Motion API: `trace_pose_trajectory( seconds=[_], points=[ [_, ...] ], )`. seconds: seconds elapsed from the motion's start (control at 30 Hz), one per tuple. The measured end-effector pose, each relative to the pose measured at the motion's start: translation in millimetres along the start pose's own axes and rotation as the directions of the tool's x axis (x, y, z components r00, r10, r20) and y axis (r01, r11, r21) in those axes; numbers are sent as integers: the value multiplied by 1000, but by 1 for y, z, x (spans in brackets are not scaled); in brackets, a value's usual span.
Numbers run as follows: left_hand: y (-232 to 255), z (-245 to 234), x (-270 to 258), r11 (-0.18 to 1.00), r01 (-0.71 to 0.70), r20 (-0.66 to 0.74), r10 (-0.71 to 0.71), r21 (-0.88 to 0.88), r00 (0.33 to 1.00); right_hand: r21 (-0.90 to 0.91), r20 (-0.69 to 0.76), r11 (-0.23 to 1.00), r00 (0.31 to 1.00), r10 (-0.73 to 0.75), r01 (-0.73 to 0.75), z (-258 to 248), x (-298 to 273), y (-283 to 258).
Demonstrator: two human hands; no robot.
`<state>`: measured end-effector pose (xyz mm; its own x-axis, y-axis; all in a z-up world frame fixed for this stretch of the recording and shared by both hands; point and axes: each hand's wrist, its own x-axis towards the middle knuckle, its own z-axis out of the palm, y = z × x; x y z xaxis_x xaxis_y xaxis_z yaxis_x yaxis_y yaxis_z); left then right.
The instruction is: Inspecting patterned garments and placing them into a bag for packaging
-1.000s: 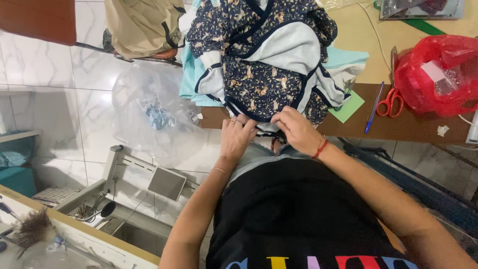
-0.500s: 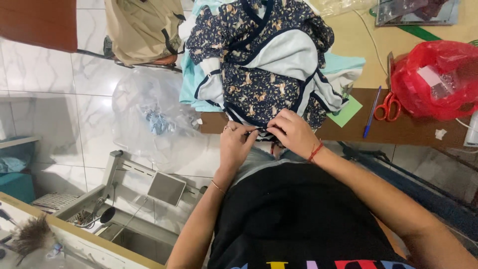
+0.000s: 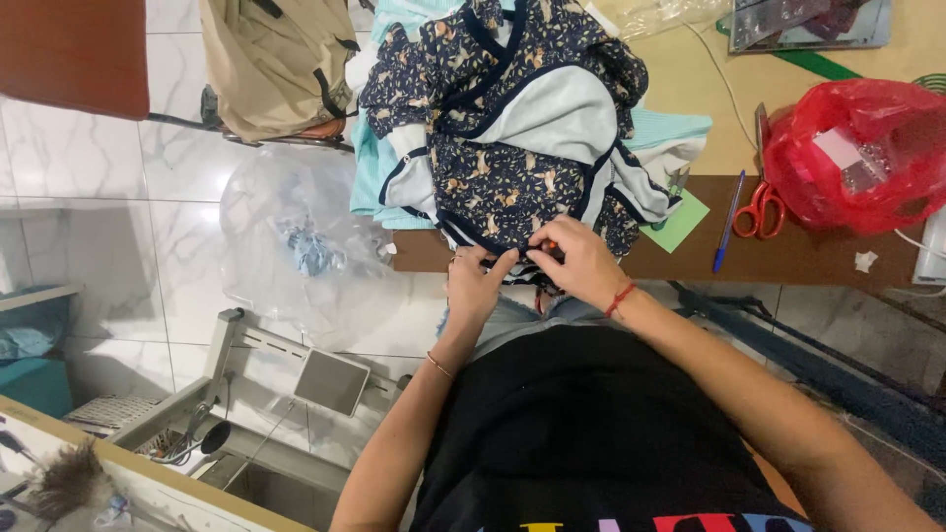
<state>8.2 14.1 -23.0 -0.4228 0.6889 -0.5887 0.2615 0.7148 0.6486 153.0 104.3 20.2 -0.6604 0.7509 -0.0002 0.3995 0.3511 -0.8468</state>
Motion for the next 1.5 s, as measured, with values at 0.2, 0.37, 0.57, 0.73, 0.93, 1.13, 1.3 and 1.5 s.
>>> trace_pose_trajectory(
  seconds=[0.2,0.37,0.57,0.73,0.93,1.13,1.3,1.5],
  points=[
    [-1,8,-7,996,55,66,-51,-64,997,62,113,990,986,120,-127,-22,-15,8],
    [-8,8,-3,984,50,139,-26,-173,990,131,90,972,979,185,-196,-25,-10,-3],
    [-6,8,-7,846,-46,149,147,-532,978,84,87,982,983,162,-170,-22,-8,-5],
    [-17,15,-2,792,-79,154,214,-605,965,96,113,969,970,217,-228,-21,-9,0],
    [8,9,-8,722,-113,113,257,-683,960,78,89,978,978,187,-194,-19,-5,-1],
    [11,8,-8,740,-109,116,245,-663,963,154,34,978,989,141,-144,-18,-3,-4],
    [17,8,-10,699,-68,118,214,-712,970,52,21,998,999,36,-37,-9,-7,10],
    [28,-3,-13,685,-18,143,177,-728,974,89,-59,996,998,26,-21,-7,-11,-1]
  ],
)
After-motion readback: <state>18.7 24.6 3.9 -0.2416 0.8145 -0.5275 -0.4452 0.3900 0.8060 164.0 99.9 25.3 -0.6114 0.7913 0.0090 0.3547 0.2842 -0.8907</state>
